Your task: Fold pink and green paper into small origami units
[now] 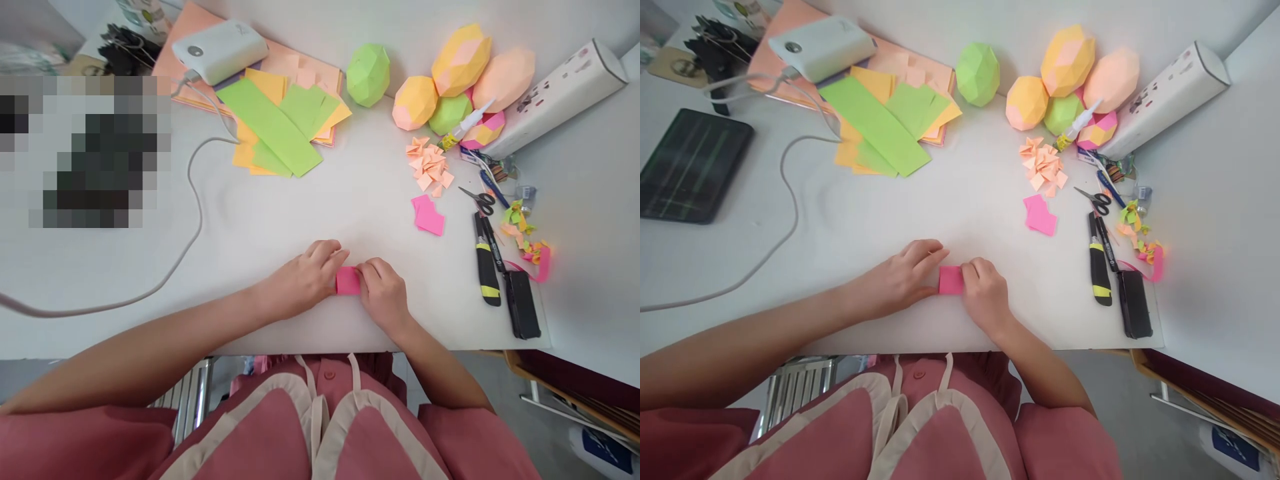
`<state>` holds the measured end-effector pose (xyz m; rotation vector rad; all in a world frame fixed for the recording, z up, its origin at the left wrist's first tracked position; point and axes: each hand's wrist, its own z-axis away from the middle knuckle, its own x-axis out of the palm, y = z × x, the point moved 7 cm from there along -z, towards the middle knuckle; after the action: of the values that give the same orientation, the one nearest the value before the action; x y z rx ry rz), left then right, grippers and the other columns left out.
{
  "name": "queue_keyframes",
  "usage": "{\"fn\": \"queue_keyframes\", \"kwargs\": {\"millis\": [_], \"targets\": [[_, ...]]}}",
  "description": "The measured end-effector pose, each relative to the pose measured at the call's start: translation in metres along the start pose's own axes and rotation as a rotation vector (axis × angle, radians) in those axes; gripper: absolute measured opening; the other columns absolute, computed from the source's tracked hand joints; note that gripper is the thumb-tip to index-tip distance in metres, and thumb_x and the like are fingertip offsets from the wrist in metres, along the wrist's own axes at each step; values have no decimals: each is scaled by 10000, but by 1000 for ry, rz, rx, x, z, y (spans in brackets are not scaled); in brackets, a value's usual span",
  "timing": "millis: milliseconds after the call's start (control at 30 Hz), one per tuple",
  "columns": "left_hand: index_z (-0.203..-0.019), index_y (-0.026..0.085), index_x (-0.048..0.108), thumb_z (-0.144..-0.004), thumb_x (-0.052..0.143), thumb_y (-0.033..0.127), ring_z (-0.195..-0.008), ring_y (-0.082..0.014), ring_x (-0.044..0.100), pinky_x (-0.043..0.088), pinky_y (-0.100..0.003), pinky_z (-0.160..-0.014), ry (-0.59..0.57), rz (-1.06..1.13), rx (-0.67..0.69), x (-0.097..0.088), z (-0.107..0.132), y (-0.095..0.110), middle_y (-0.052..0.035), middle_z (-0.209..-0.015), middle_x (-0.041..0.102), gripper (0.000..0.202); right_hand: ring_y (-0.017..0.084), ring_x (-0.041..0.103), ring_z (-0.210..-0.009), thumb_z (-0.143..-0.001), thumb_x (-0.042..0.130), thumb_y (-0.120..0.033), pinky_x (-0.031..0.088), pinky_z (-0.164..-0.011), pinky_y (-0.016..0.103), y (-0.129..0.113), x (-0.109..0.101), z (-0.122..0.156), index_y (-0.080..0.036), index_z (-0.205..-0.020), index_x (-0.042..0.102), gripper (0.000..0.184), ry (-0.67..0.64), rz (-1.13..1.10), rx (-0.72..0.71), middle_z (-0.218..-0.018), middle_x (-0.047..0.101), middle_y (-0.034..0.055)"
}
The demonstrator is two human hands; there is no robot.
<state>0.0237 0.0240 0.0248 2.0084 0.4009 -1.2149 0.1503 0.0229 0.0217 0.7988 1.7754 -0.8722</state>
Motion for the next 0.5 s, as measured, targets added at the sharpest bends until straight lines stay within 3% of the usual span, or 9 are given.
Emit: {"fn": "queue_keyframes", "kwargs": {"millis": [67, 233, 500], "targets": [[-1083, 78, 521, -884, 429, 59, -1007, -272, 547, 545, -389, -761, -33, -149, 31, 0, 2, 14, -161, -1058, 544, 220, 178, 565, -772, -887, 412, -66, 452, -619, 279, 0, 0, 0, -162, -879, 613, 223, -8, -16, -15, -814, 617, 66], [-860, 86, 613, -830, 426, 11, -872, -240, 573, 519, -368, -732, -111, -340, 189, 12, 15, 55, -132, -923, 593, 204, 172, 550, -759, -886, 400, -76, 438, -596, 272, 2, 2, 0, -177, -866, 590, 216, -52, -49, -5, -823, 606, 53], [-982, 45, 662, -815, 441, 75, -946, -278, 613, 515, -419, -842, -58, -377, 177, 16, 22, 68, -174, -1039, 643, 278, 157, 551, -752, -920, 437, -136, 447, -627, 266, 3, -1, -7, -191, -858, 574, 159, -88, -128, 4, -813, 618, 42]]}}
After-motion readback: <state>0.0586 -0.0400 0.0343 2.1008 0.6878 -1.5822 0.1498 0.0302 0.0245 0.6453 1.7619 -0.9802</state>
